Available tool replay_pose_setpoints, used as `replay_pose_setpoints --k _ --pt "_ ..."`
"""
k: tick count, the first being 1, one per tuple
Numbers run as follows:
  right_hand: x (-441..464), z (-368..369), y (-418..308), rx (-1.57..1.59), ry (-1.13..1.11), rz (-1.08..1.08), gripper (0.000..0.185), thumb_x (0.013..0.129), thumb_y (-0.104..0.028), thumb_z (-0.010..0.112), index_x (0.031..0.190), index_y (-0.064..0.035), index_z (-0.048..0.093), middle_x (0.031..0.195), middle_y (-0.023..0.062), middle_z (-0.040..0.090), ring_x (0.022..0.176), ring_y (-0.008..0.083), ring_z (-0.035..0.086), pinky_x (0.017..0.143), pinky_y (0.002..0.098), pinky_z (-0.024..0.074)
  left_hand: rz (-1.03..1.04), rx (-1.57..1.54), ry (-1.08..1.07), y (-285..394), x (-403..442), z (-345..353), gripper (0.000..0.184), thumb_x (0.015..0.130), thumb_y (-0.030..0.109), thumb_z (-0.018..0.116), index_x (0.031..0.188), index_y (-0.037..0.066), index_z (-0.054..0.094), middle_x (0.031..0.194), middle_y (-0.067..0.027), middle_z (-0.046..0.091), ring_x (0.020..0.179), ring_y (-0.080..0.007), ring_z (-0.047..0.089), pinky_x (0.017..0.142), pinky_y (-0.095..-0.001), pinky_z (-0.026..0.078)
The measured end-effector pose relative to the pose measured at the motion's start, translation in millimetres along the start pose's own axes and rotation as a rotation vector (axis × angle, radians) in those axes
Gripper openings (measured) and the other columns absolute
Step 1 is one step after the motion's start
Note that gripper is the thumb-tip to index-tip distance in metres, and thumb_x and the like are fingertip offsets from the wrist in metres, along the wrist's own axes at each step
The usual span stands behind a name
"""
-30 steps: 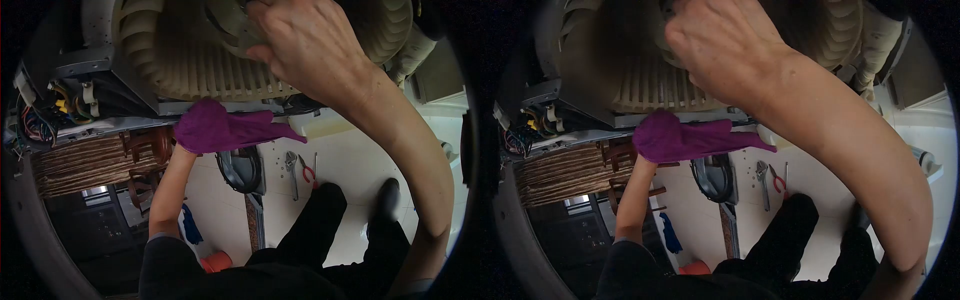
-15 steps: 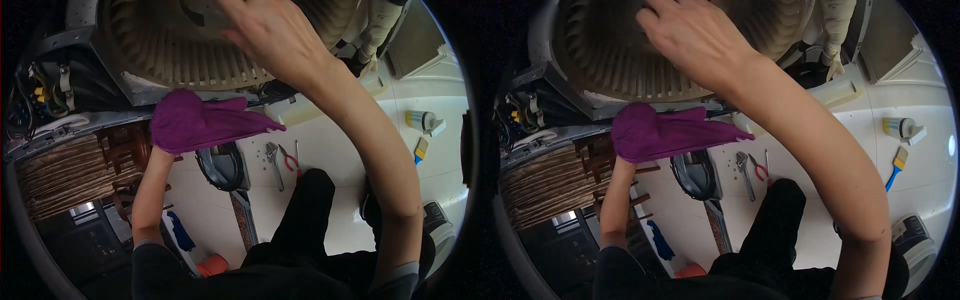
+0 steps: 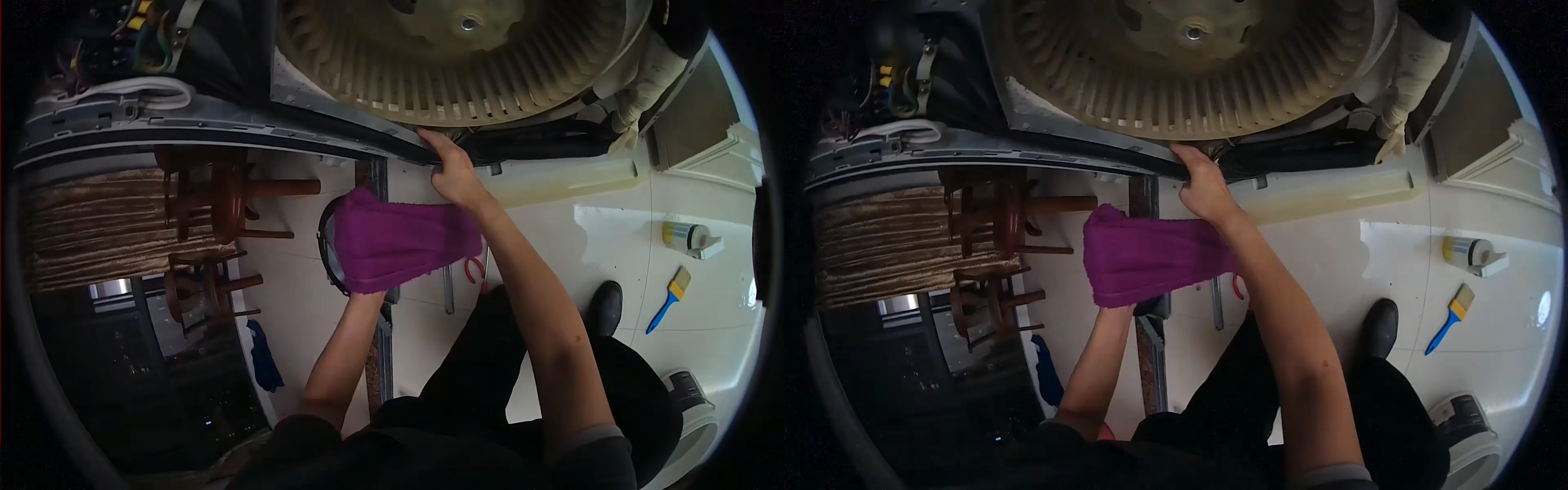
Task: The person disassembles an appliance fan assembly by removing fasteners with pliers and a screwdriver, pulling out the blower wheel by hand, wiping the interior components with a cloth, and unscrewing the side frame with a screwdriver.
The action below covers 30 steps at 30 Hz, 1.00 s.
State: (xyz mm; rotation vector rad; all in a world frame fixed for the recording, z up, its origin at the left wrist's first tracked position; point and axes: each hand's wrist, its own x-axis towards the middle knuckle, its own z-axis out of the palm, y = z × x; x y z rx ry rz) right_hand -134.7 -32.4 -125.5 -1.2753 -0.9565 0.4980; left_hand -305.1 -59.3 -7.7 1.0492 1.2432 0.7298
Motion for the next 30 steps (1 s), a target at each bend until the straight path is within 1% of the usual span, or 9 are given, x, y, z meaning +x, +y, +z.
replay_pose_setpoints --k 5,8,10,14,16,20,22,25,30 --pt "-3.1 9.4 -12.7 0.010 0.039 0.101 0.061 0.058 0.013 0.047 0.116 -0.0040 0.054 0.112 0.0189 0.053 0.110 0.0405 0.047 0.097 0.0412 0.0388 0.003 -0.136 0.066 13.2 6.5 4.5 0.045 0.099 0.031 0.046 0.139 0.011 0.039 0.133 -0.0103 0.046 0.118 -0.0238 0.048 0.103 -0.0377 0.040" --pt "-10.0 9.5 -17.8 -0.010 0.063 0.133 0.059 0.058 0.012 0.048 0.114 -0.0058 0.053 0.108 0.0186 0.052 0.106 0.0410 0.048 0.094 0.0422 0.0400 0.154 0.029 0.082 10.8 25.3 -13.8 0.044 0.099 0.030 0.046 0.138 0.011 0.039 0.133 -0.0091 0.047 0.118 -0.0229 0.048 0.103 -0.0355 0.039" --pt "-13.1 9.0 -20.1 -0.107 0.082 0.119 0.056 0.059 0.008 0.049 0.112 -0.0054 0.053 0.106 0.0190 0.052 0.102 0.0415 0.048 0.092 0.0435 0.0405 0.500 0.255 0.026 6.9 53.2 -38.5 0.043 0.100 0.029 0.046 0.138 0.010 0.040 0.132 -0.0079 0.047 0.119 -0.0223 0.047 0.104 -0.0334 0.037" --pt "-17.7 7.3 -19.9 -0.100 0.095 0.090 0.054 0.059 0.004 0.051 0.113 -0.0058 0.053 0.106 0.0194 0.052 0.103 0.0419 0.048 0.092 0.0442 0.0404 0.439 0.159 0.127 27.8 40.4 -9.3 0.044 0.099 0.028 0.047 0.137 0.008 0.040 0.132 -0.0076 0.047 0.121 -0.0223 0.045 0.104 -0.0332 0.036" --pt "-17.5 8.3 -19.5 -0.114 0.084 0.092 0.055 0.060 0.002 0.053 0.114 -0.0064 0.053 0.106 0.0194 0.052 0.103 0.0420 0.048 0.093 0.0442 0.0405 0.981 1.087 0.072 34.2 38.5 -0.3 0.052 0.095 0.026 0.052 0.141 0.007 0.035 0.138 -0.0112 0.043 0.126 -0.0251 0.042 0.108 -0.0346 0.031" --pt "-23.8 11.1 -21.8 -0.106 0.124 0.075 0.061 0.059 0.000 0.055 0.120 -0.0064 0.051 0.109 0.0193 0.051 0.103 0.0410 0.048 0.094 0.0438 0.0400 0.868 0.809 -0.185 54.9 46.7 15.6 0.057 0.092 0.031 0.056 0.140 0.007 0.037 0.138 -0.0127 0.043 0.127 -0.0279 0.042 0.110 -0.0382 0.029" --pt "-24.8 14.0 -22.3 -0.142 0.130 0.130 0.061 0.060 -0.001 0.056 0.121 -0.0047 0.051 0.110 0.0193 0.051 0.105 0.0406 0.048 0.094 0.0440 0.0399 1.353 1.584 -0.298 85.2 67.8 4.4 0.058 0.088 0.031 0.060 0.138 0.008 0.040 0.137 -0.0128 0.044 0.127 -0.0282 0.042 0.110 -0.0408 0.029" --pt "-23.9 17.8 -24.2 -0.156 0.117 0.165 0.062 0.060 -0.003 0.058 0.122 -0.0015 0.049 0.112 0.0193 0.050 0.106 0.0399 0.048 0.094 0.0443 0.0397 1.778 1.793 -0.313 112.1 95.8 13.1 0.054 0.085 0.024 0.063 0.133 0.008 0.047 0.131 -0.0118 0.050 0.124 -0.0275 0.046 0.108 -0.0429 0.032" --pt "-27.9 23.1 -37.2 -0.139 0.161 0.205 0.065 0.060 -0.001 0.058 0.124 -0.0007 0.048 0.117 0.0204 0.049 0.110 0.0405 0.046 0.098 0.0428 0.0383 1.709 1.722 -0.481 135.5 110.9 -0.1 0.047 0.084 0.022 0.064 0.127 0.008 0.052 0.124 -0.0112 0.056 0.117 -0.0282 0.052 0.104 -0.0431 0.037"
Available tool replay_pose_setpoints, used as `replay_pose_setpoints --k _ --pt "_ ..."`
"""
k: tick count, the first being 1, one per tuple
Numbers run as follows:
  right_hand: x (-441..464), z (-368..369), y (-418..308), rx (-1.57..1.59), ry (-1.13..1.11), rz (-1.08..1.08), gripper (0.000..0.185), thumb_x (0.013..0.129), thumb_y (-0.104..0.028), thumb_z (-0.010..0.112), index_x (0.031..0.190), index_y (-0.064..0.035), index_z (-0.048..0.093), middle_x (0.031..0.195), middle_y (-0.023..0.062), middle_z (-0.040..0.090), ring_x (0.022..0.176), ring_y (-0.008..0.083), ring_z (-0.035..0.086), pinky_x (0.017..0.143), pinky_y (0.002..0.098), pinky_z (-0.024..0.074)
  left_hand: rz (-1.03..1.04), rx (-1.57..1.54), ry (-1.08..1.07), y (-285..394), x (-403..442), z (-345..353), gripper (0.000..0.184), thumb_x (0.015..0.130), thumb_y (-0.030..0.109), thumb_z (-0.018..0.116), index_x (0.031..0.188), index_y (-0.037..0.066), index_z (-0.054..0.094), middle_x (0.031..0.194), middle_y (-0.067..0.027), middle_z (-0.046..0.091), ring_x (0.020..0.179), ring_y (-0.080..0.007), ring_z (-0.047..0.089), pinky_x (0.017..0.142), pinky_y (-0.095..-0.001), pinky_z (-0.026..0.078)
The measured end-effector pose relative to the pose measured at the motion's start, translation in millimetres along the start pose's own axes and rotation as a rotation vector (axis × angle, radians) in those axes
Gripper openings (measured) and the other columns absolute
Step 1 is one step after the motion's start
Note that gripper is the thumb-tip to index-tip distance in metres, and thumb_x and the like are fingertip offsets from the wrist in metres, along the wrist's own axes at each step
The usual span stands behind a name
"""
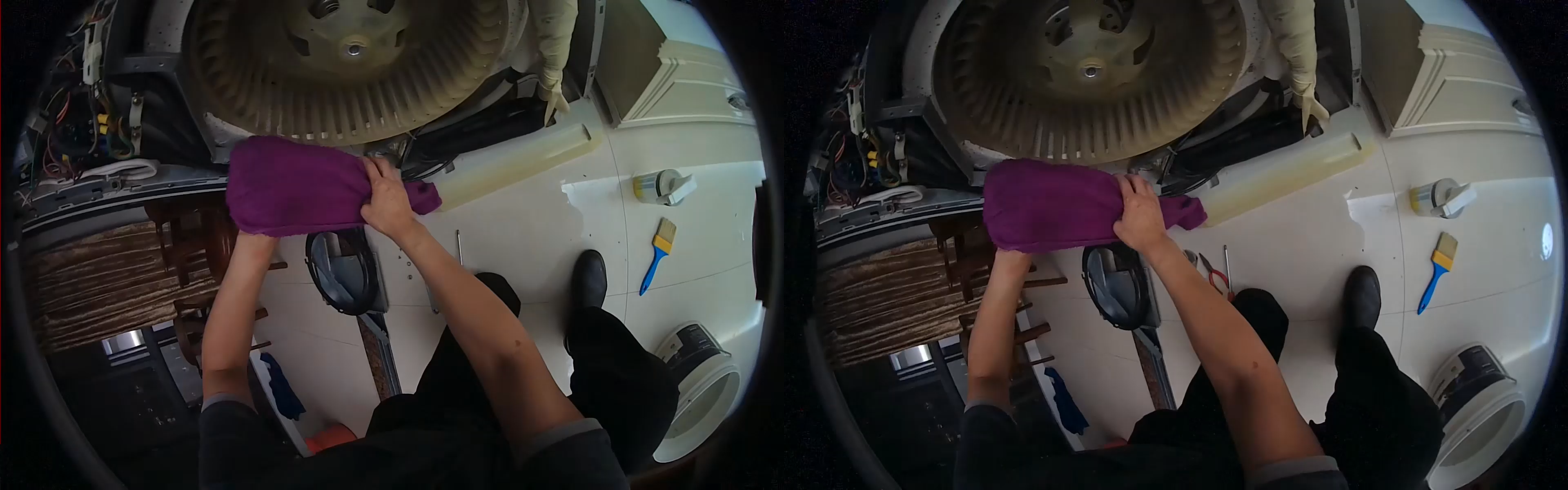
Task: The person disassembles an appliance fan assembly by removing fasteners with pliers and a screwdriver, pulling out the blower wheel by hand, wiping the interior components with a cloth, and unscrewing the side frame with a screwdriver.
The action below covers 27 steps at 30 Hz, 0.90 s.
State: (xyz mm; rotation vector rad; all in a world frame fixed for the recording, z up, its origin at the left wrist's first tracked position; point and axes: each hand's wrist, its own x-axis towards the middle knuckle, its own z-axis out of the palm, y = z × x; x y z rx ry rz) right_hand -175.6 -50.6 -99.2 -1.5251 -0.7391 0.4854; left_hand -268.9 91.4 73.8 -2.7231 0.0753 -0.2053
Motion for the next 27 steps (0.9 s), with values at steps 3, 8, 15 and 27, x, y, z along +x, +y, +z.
replay_pose_setpoints --k 3,8,15,27 --pt "-3.1 0.8 10.6 0.101 0.053 -0.043 0.064 0.061 0.002 0.055 0.125 -0.0004 0.048 0.122 0.0214 0.049 0.115 0.0411 0.045 0.101 0.0408 0.0370 0.041 0.020 -0.029 9.7 6.1 2.0 0.045 0.085 0.023 0.064 0.126 0.009 0.053 0.122 -0.0111 0.056 0.115 -0.0281 0.053 0.100 -0.0421 0.040" --pt "21.7 -4.3 16.7 0.658 0.093 0.261 0.052 0.071 -0.002 0.053 0.122 0.0010 0.049 0.122 0.0173 0.053 0.117 0.0323 0.049 0.099 0.0386 0.0390 0.032 -0.007 0.087 19.0 22.8 -16.7 0.039 0.084 0.019 0.064 0.121 0.008 0.057 0.116 -0.0105 0.059 0.108 -0.0276 0.057 0.095 -0.0413 0.044" --pt "56.9 -22.0 -6.4 1.381 0.219 0.752 0.046 0.087 -0.028 0.063 0.121 -0.0050 0.044 0.114 0.0096 0.056 0.105 0.0220 0.055 0.094 0.0402 0.0414 -0.040 -0.230 0.061 31.3 39.2 -27.3 0.035 0.081 0.014 0.065 0.115 0.008 0.060 0.111 -0.0099 0.063 0.104 -0.0278 0.059 0.093 -0.0425 0.045" --pt "53.6 -34.3 -19.1 1.316 0.224 0.717 0.044 0.086 -0.021 0.066 0.117 0.0036 0.047 0.107 0.0155 0.058 0.089 0.0252 0.063 0.078 0.0348 0.0561 -0.055 -0.249 0.049 21.0 24.6 -17.7 0.041 0.078 0.016 0.067 0.117 0.009 0.060 0.114 -0.0085 0.062 0.108 -0.0263 0.058 0.096 -0.0417 0.043"
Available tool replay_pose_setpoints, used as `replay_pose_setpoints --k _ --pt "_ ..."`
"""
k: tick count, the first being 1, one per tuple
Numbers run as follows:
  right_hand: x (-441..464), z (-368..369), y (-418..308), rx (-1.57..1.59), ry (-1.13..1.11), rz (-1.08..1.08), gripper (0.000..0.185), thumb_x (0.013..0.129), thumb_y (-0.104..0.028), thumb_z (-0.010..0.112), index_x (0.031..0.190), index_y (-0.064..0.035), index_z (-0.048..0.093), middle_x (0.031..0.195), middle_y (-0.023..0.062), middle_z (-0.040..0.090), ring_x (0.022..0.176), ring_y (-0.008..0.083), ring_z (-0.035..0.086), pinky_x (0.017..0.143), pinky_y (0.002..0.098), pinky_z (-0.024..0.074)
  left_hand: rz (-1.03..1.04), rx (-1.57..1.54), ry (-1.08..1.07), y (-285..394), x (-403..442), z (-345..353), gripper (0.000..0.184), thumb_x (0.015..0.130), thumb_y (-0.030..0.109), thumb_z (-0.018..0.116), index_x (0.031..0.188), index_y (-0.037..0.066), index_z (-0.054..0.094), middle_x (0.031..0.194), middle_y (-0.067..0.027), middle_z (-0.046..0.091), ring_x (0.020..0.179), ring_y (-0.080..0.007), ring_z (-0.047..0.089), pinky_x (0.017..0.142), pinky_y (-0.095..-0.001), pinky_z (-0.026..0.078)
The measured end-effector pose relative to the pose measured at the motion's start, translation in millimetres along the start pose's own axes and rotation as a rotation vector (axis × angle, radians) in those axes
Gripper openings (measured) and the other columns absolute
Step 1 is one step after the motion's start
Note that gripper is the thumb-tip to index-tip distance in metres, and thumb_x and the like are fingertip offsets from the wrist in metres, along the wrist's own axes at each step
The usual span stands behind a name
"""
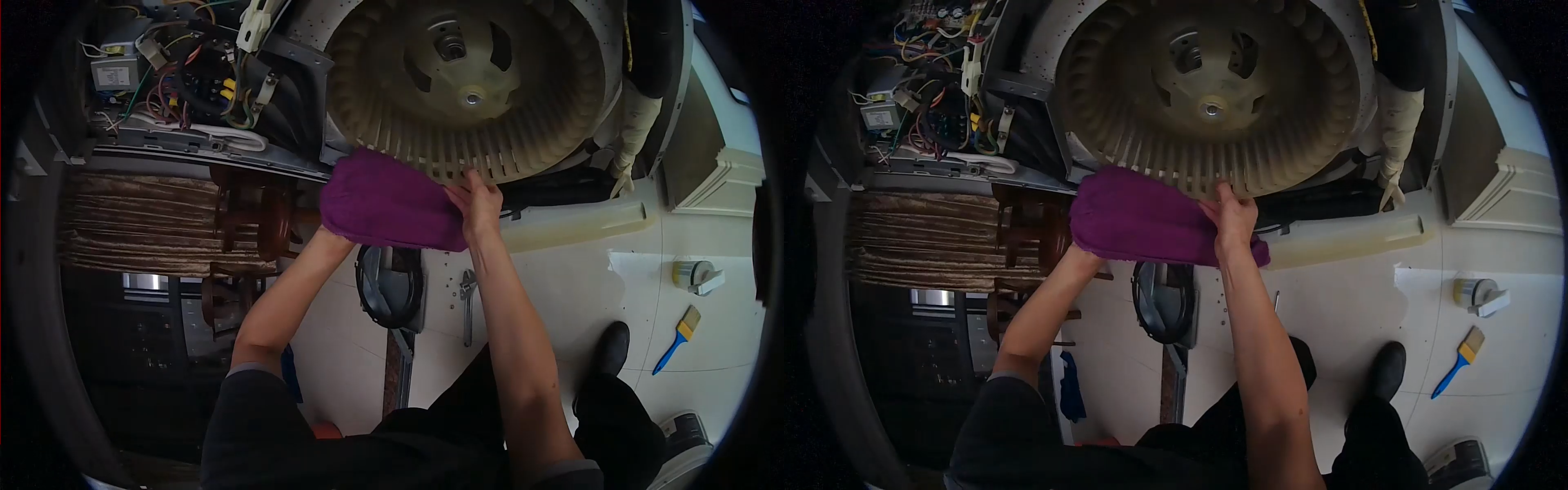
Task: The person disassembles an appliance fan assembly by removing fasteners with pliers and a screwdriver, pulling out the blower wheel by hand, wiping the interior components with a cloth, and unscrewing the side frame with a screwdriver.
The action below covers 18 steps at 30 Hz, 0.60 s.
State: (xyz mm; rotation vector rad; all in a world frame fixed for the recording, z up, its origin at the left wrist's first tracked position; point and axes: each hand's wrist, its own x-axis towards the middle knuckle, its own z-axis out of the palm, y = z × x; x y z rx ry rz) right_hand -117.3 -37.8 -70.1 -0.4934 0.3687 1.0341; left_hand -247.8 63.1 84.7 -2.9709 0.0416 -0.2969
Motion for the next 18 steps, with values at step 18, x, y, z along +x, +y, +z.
replay_pose_setpoints --k 18 --pt "-10.1 2.8 2.1 0.030 -0.018 -0.012 0.038 0.080 -0.012 0.070 0.108 0.0033 0.050 0.097 0.0132 0.061 0.080 0.0217 0.063 0.072 0.0318 0.0557 0.130 0.174 -0.043 -1.3 0.3 2.8 0.035 0.076 0.019 0.067 0.110 0.009 0.062 0.103 -0.0104 0.063 0.093 -0.0279 0.061 0.082 -0.0417 0.048"
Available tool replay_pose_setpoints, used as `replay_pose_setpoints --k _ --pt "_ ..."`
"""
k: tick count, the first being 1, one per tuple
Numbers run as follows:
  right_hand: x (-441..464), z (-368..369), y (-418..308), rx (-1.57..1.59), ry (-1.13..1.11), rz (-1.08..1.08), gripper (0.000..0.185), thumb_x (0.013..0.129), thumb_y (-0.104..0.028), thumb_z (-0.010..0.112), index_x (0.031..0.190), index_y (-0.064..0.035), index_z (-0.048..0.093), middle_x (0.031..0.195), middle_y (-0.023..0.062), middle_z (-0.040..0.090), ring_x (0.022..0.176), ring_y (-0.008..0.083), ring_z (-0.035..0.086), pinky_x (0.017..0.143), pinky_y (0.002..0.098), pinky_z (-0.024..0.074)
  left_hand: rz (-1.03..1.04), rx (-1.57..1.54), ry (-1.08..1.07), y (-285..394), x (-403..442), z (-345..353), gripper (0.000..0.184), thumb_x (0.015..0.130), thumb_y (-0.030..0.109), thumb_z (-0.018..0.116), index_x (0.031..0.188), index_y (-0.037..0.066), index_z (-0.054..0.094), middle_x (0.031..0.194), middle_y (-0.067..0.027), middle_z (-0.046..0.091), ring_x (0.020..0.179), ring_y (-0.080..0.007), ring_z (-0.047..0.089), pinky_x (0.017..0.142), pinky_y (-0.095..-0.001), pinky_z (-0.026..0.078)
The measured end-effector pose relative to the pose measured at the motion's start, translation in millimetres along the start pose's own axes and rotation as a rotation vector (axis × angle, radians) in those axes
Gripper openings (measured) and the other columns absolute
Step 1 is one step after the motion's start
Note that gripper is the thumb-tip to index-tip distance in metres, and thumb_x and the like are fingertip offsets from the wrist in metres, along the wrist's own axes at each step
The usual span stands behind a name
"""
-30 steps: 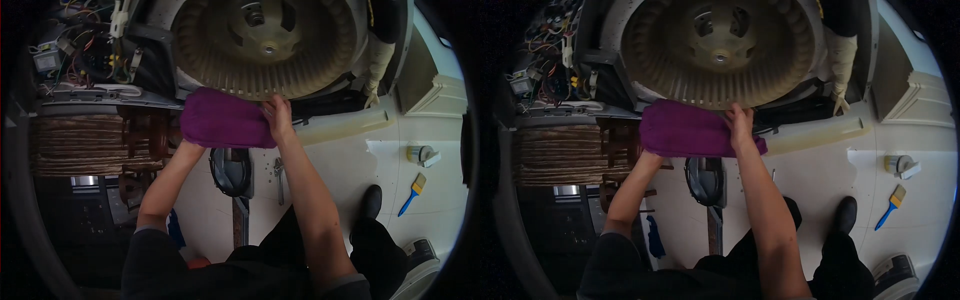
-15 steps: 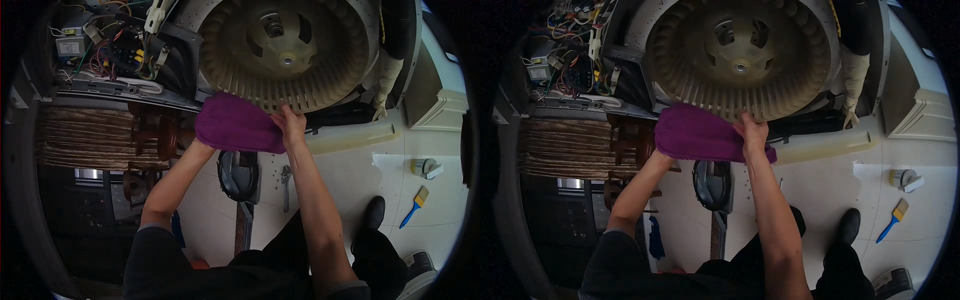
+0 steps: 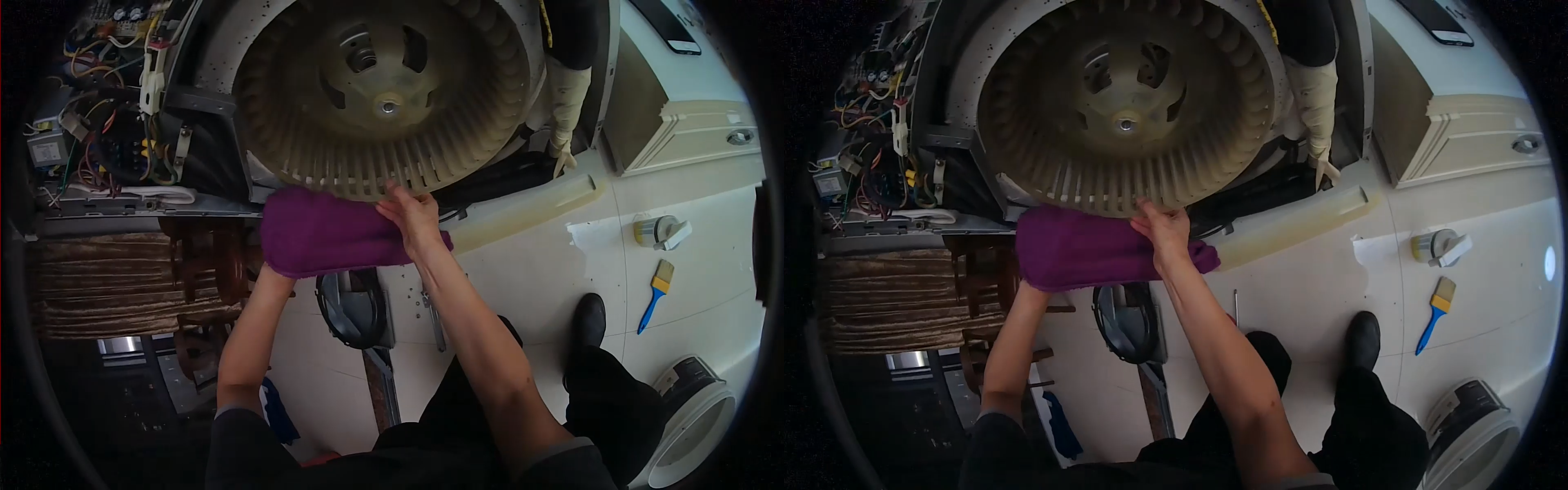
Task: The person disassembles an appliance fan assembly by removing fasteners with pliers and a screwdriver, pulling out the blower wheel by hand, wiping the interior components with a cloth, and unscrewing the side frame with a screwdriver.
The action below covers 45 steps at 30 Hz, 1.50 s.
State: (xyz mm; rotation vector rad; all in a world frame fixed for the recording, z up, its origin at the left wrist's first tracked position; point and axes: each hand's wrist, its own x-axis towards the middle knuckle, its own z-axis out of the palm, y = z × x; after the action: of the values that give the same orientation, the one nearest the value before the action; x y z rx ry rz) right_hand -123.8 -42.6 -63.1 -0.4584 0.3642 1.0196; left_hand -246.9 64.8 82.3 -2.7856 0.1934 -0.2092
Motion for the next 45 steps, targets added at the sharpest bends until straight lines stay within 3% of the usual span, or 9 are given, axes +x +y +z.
replay_pose_setpoints --k 2,6,8,12,20,22,25,28,45 --pt "0.2 -3.7 -3.9 0.079 -0.070 0.053 0.033 0.083 -0.012 0.066 0.109 0.0023 0.050 0.097 0.0132 0.061 0.085 0.0239 0.063 0.078 0.0321 0.0546 -0.014 -0.056 0.053 21.7 3.5 -1.1 0.033 0.076 0.018 0.068 0.107 0.010 0.064 0.100 -0.0102 0.064 0.090 -0.0270 0.062 0.079 -0.0398 0.049" --pt "3.2 -19.6 -3.1 0.076 -0.112 0.066 0.018 0.082 -0.007 0.059 0.094 0.0011 0.050 0.099 0.0162 0.060 0.090 0.0288 0.064 0.086 0.0377 0.0525 -0.658 -0.116 -0.224 115.6 20.6 26.4 0.026 0.074 0.017 0.070 0.099 0.010 0.068 0.087 -0.0092 0.066 0.077 -0.0250 0.064 0.067 -0.0340 0.051" --pt "4.0 -25.2 -12.7 -0.128 -0.139 0.080 0.018 0.080 -0.004 0.053 0.097 0.0011 0.050 0.104 0.0164 0.060 0.095 0.0284 0.062 0.092 0.0390 0.0469 -0.812 -0.777 0.176 131.8 -1.9 87.8 0.022 0.083 0.020 0.064 0.101 0.008 0.065 0.094 -0.0087 0.065 0.088 -0.0219 0.063 0.074 -0.0322 0.049" --pt "11.1 -33.4 -16.2 -0.133 -0.285 0.107 0.038 0.066 0.001 0.043 0.103 0.0029 0.052 0.106 0.0152 0.060 0.110 0.0247 0.052 0.101 0.0346 0.0368 -0.901 -0.679 0.048 138.5 17.5 102.6 0.018 0.086 0.017 0.058 0.100 0.008 0.063 0.095 -0.0074 0.064 0.088 -0.0201 0.062 0.076 -0.0305 0.048" --pt "21.6 -48.5 -4.2 -0.133 -0.227 0.067 0.044 0.065 0.004 0.041 0.107 0.0020 0.054 0.107 0.0139 0.060 0.102 0.0230 0.054 0.093 0.0310 0.0406 -0.992 -0.471 -0.296 97.6 66.4 123.7 0.017 0.094 0.010 0.043 0.099 0.006 0.059 0.098 -0.0042 0.062 0.090 -0.0159 0.058 0.081 -0.0267 0.044" --pt "21.9 -60.4 -10.2 -0.231 -0.217 0.032 0.045 0.070 0.003 0.042 0.113 0.0021 0.053 0.111 0.0141 0.059 0.104 0.0223 0.055 0.094 0.0323 0.0415 -1.260 -0.872 0.253 110.3 75.4 122.4 0.020 0.092 0.008 0.044 0.103 0.007 0.060 0.096 -0.0030 0.064 0.086 -0.0193 0.061 0.081 -0.0306 0.045" --pt "6.7 -71.9 -56.6 -0.755 0.102 -0.082 0.030 0.087 -0.006 0.045 0.116 -0.0001 0.052 0.109 0.0134 0.060 0.097 0.0190 0.058 0.086 0.0314 0.0471 -1.364 -1.322 0.598 125.6 82.4 129.4 0.023 0.095 0.014 0.044 0.114 0.008 0.055 0.108 -0.0051 0.059 0.097 -0.0205 0.057 0.088 -0.0328 0.044" --pt "4.2 -72.4 -100.5 -0.477 0.200 -0.658 0.034 0.099 -0.027 0.044 0.119 -0.0003 0.049 0.103 0.0100 0.060 0.090 0.0162 0.059 0.083 0.0307 0.0500 -1.531 -1.896 1.153 123.4 69.6 133.1 0.035 0.099 0.022 0.044 0.132 0.009 0.046 0.127 -0.0083 0.053 0.113 -0.0223 0.053 0.098 -0.0362 0.042" --pt "15.9 -60.8 -143.3 -0.567 0.084 -0.563 0.035 0.095 -0.039 0.054 0.105 -0.0060 0.048 0.094 0.0048 0.053 0.079 0.0145 0.055 0.071 0.0308 0.0529 -1.289 -1.975 0.898 103.3 17.7 153.7 0.040 0.101 0.022 0.042 0.137 0.006 0.039 0.134 -0.0091 0.045 0.119 -0.0193 0.046 0.103 -0.0309 0.035"
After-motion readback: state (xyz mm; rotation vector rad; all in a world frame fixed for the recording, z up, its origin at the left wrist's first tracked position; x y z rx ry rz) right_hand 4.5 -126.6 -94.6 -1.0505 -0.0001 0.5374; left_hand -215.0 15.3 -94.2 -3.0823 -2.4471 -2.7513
